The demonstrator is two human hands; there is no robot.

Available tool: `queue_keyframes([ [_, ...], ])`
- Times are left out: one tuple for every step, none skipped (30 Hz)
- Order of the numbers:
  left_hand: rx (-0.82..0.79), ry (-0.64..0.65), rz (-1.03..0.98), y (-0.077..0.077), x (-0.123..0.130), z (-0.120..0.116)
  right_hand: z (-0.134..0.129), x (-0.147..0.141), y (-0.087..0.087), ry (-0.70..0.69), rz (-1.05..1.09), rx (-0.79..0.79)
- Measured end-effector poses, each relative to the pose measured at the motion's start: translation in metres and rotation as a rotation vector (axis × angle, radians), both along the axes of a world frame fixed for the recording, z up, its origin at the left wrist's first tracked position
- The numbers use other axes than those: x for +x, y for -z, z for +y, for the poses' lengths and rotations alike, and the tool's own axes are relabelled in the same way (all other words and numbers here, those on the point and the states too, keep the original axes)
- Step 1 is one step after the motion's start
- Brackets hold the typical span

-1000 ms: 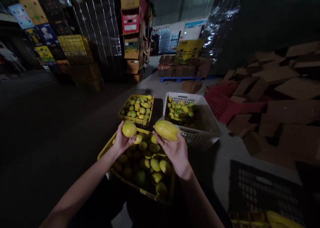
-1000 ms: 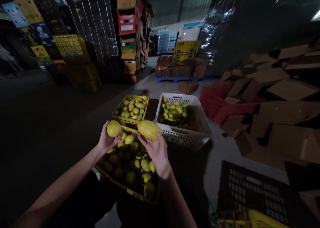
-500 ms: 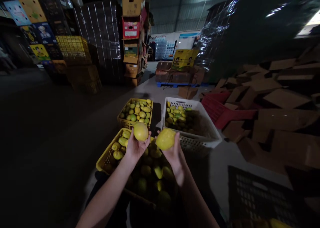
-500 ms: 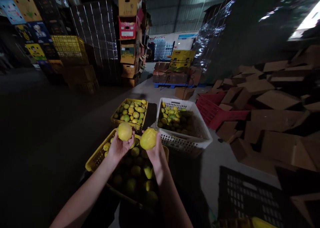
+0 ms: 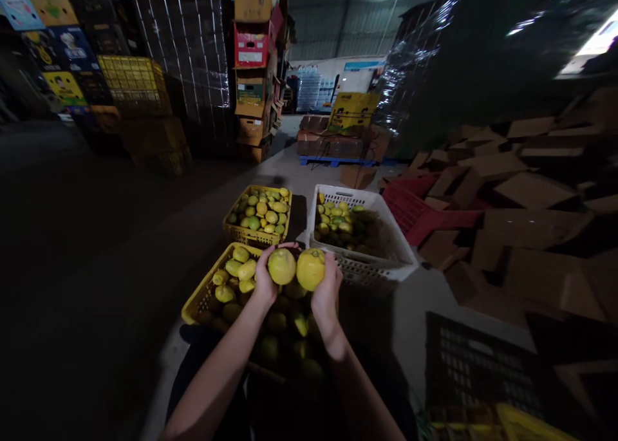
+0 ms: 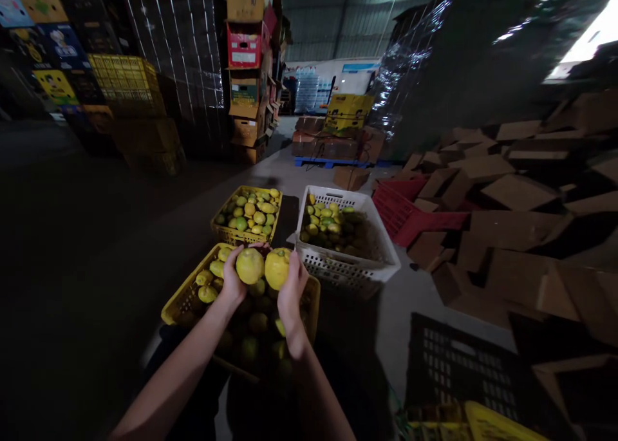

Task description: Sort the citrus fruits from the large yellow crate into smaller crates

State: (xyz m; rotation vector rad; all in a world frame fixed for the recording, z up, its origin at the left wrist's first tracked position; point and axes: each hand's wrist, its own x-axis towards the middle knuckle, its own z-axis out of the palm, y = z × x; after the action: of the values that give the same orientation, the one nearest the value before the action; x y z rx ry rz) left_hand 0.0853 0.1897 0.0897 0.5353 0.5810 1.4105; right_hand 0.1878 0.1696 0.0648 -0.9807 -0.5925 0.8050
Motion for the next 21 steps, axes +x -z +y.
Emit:
queue_keyframes([
  [0.033, 0.006, 0.016, 0.001, 0.001, -0.002, -0.002, -0.002, -0.001, 0.046, 0.018, -0.042],
  [0.064, 0.005, 0.024, 0.002, 0.001, -0.003, -0.003, -0.004, -0.001, 0.079, 0.035, -0.077],
  [0.092, -0.001, 0.030, 0.003, -0.001, -0.003, -0.005, -0.005, -0.002, 0.093, 0.044, -0.094],
  [0.119, -0.008, 0.036, 0.003, -0.002, -0.003, -0.006, -0.006, -0.002, 0.090, 0.040, -0.091],
  [0.142, -0.017, 0.042, 0.003, -0.005, -0.003, -0.007, -0.007, -0.003, 0.085, 0.035, -0.079],
  [0.157, -0.026, 0.046, 0.002, -0.007, -0.003, -0.008, -0.008, -0.003, 0.080, 0.030, -0.060],
  [0.163, -0.033, 0.050, 0.002, -0.008, -0.002, -0.009, -0.009, -0.004, 0.067, 0.023, -0.039],
  [0.161, -0.038, 0.052, 0.001, -0.010, -0.002, -0.010, -0.010, -0.005, 0.057, 0.016, -0.018],
  [0.153, -0.041, 0.054, 0.000, -0.011, -0.002, -0.011, -0.011, -0.006, 0.053, 0.010, -0.001],
  [0.143, -0.043, 0.055, -0.001, -0.012, -0.002, -0.012, -0.011, -0.007, 0.050, 0.004, 0.015],
  [0.136, -0.045, 0.056, -0.001, -0.013, -0.002, -0.013, -0.012, -0.009, 0.044, -0.003, 0.034],
  [0.140, -0.041, 0.057, -0.001, -0.014, -0.002, -0.014, -0.012, -0.010, 0.031, -0.016, 0.058],
  [0.153, -0.031, 0.057, -0.002, -0.015, -0.002, -0.016, -0.012, -0.012, 0.010, -0.032, 0.089],
  [0.171, -0.016, 0.056, -0.002, -0.016, -0.003, -0.017, -0.011, -0.013, -0.019, -0.052, 0.124],
  [0.186, 0.001, 0.056, -0.002, -0.017, -0.003, -0.018, -0.010, -0.014, -0.059, -0.076, 0.159],
  [0.190, 0.020, 0.056, -0.003, -0.019, -0.004, -0.019, -0.009, -0.015, -0.094, -0.099, 0.189],
  [0.181, 0.034, 0.058, -0.004, -0.020, -0.005, -0.020, -0.008, -0.015, -0.123, -0.118, 0.209],
  [0.162, 0.042, 0.059, -0.006, -0.021, -0.005, -0.021, -0.008, -0.015, -0.142, -0.129, 0.221],
  [0.141, 0.045, 0.058, -0.007, -0.022, -0.006, -0.022, -0.007, -0.014, -0.155, -0.137, 0.228],
  [0.127, 0.047, 0.055, -0.009, -0.023, -0.006, -0.023, -0.007, -0.014, -0.162, -0.142, 0.233],
  [0.123, 0.051, 0.049, -0.010, -0.023, -0.007, -0.023, -0.007, -0.013, -0.165, -0.144, 0.239],
])
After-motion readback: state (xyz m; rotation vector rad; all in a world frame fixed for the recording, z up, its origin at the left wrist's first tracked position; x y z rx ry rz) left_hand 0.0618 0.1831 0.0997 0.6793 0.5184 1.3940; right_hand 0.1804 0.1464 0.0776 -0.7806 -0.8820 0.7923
